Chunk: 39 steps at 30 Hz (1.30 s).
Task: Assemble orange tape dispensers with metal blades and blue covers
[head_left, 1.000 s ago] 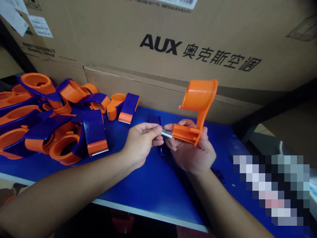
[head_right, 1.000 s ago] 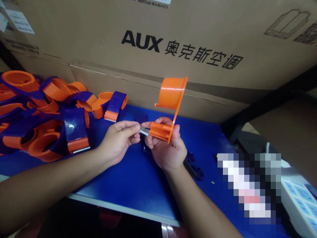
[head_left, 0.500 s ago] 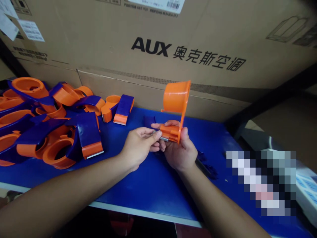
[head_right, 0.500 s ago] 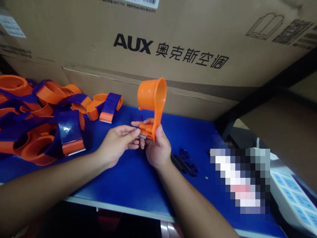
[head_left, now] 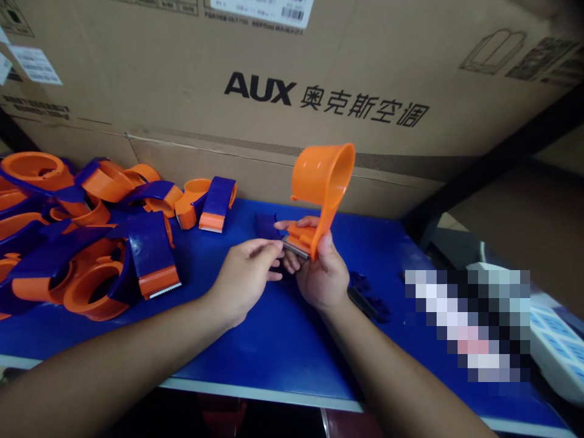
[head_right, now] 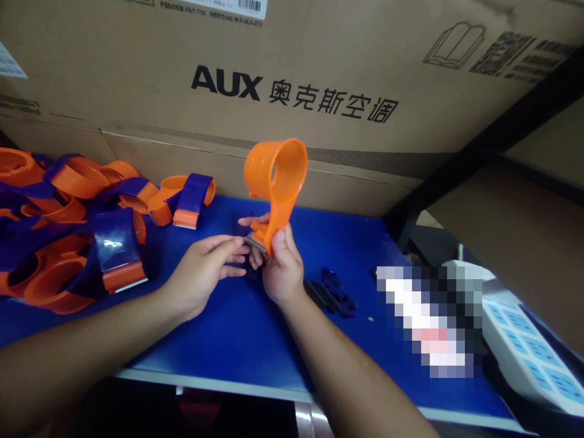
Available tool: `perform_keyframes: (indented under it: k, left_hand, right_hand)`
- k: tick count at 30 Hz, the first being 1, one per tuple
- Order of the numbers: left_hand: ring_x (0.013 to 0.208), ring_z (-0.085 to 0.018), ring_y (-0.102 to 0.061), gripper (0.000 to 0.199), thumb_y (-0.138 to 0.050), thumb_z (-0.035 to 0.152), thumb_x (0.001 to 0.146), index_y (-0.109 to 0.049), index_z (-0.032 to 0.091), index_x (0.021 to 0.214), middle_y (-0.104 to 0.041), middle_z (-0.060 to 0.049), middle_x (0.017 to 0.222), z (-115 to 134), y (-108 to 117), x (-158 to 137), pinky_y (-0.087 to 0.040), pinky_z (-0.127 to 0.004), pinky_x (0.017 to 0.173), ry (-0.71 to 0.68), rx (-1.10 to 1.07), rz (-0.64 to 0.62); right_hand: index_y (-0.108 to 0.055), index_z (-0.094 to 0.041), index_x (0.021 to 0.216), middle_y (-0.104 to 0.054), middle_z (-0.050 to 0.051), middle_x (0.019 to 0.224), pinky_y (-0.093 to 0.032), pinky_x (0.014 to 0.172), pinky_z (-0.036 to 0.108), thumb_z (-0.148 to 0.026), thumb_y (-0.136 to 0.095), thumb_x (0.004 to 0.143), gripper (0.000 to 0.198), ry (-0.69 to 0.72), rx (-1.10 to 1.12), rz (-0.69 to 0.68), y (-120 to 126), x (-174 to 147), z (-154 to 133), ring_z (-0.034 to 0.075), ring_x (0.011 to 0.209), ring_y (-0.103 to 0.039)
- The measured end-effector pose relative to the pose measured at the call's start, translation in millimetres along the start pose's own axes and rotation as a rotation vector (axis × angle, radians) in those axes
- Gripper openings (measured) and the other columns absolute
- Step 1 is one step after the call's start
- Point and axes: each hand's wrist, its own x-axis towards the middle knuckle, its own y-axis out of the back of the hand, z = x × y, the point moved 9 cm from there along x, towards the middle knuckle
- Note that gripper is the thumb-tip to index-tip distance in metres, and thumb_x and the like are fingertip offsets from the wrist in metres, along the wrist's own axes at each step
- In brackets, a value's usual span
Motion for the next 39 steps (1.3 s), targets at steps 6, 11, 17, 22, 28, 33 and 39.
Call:
perform_keyframes:
  k: [6, 11, 17, 22, 28, 33, 39]
  left_hand:
    - [0.082, -0.017, -0.073, 0.023, -0.068, 0.036, 0.095, -0.082, 0.018, 0.09, -0.081, -0.005, 0.089, 4.6, -3.2, 1.9, -0.06, -0.027, 0.073, -0.122, 0.165, -0.083]
    - [0.083, -0.019, -0.074, 0.028, -0.064, 0.035, 0.097, -0.084, 0.02, 0.084, -0.083, -0.002, 0.087, 10.0, -2.0, -3.7, -0.058, -0.029, 0.077, -0.259, 0.351, -0.105]
    - [0.085, -0.021, -0.078, 0.025, -0.069, 0.036, 0.095, -0.085, 0.023, 0.107, -0.085, -0.003, 0.101, 10.1, -0.5, -6.1, -0.061, -0.033, 0.081, -0.253, 0.469, -0.086]
    - [0.087, -0.021, -0.079, 0.024, -0.067, 0.036, 0.096, -0.085, 0.021, 0.102, -0.084, -0.005, 0.097, 6.1, 4.5, 0.2, -0.064, -0.035, 0.085, -0.195, 0.312, -0.032]
    - [0.091, -0.022, -0.078, 0.021, -0.065, 0.032, 0.097, -0.084, 0.022, 0.099, -0.083, -0.004, 0.098, 19.6, -6.6, -6.2, -0.06, -0.034, 0.089, -0.345, 0.51, -0.123]
    - [0.114, -0.026, -0.072, 0.038, -0.06, 0.026, 0.099, -0.066, 0.019, 0.135, -0.079, -0.009, 0.122, 20.1, -22.2, -6.0, -0.054, -0.042, 0.102, -0.461, 0.669, -0.106]
    - [0.118, -0.036, -0.059, 0.029, -0.075, 0.038, 0.09, -0.072, 0.018, 0.111, -0.075, -0.014, 0.118, -9.5, -113.6, -12.0, -0.047, -0.052, 0.099, -0.759, 1.36, -0.543]
  right_hand:
    - [-0.06, -0.029, 0.112, -0.075, 0.007, 0.118, -0.038, 0.047, 0.028, -0.061, -0.051, 0.102, 0.035, 0.008, -0.032, -0.003, -0.9, -1.3, 2.0, 0.009, 0.05, -0.042]
    - [-0.06, -0.028, 0.111, -0.074, 0.005, 0.11, -0.032, 0.043, 0.025, -0.065, -0.052, 0.101, 0.039, -0.008, -0.039, -0.014, -2.9, -2.1, 5.7, 0.008, 0.048, -0.037]
    - [-0.061, -0.026, 0.11, -0.074, 0.005, 0.108, -0.031, 0.042, 0.025, -0.066, -0.055, 0.099, 0.042, -0.003, -0.06, -0.025, -0.5, -0.4, 4.3, 0.008, 0.05, -0.041]
    - [-0.064, -0.026, 0.112, -0.075, 0.005, 0.114, -0.038, 0.046, 0.026, -0.063, -0.059, 0.098, 0.04, 0.01, -0.1, -0.041, 1.1, -0.2, 5.7, 0.009, 0.053, -0.046]
    - [-0.064, -0.027, 0.117, -0.074, 0.005, 0.114, -0.037, 0.046, 0.027, -0.064, -0.064, 0.095, 0.043, 0.035, -0.118, -0.042, -2.0, 0.0, -3.8, 0.01, 0.056, -0.048]
    - [-0.063, -0.031, 0.111, -0.073, 0.003, 0.11, -0.037, 0.048, 0.028, -0.056, -0.064, 0.096, 0.029, 0.258, -0.032, 0.061, 8.4, 3.4, -60.3, 0.008, 0.05, -0.043]
    - [-0.059, -0.034, 0.101, -0.072, 0.003, 0.107, -0.03, 0.045, 0.032, -0.067, -0.057, 0.094, 0.034, 0.407, -0.031, 0.28, 37.1, 2.5, -110.6, 0.011, 0.046, -0.032]
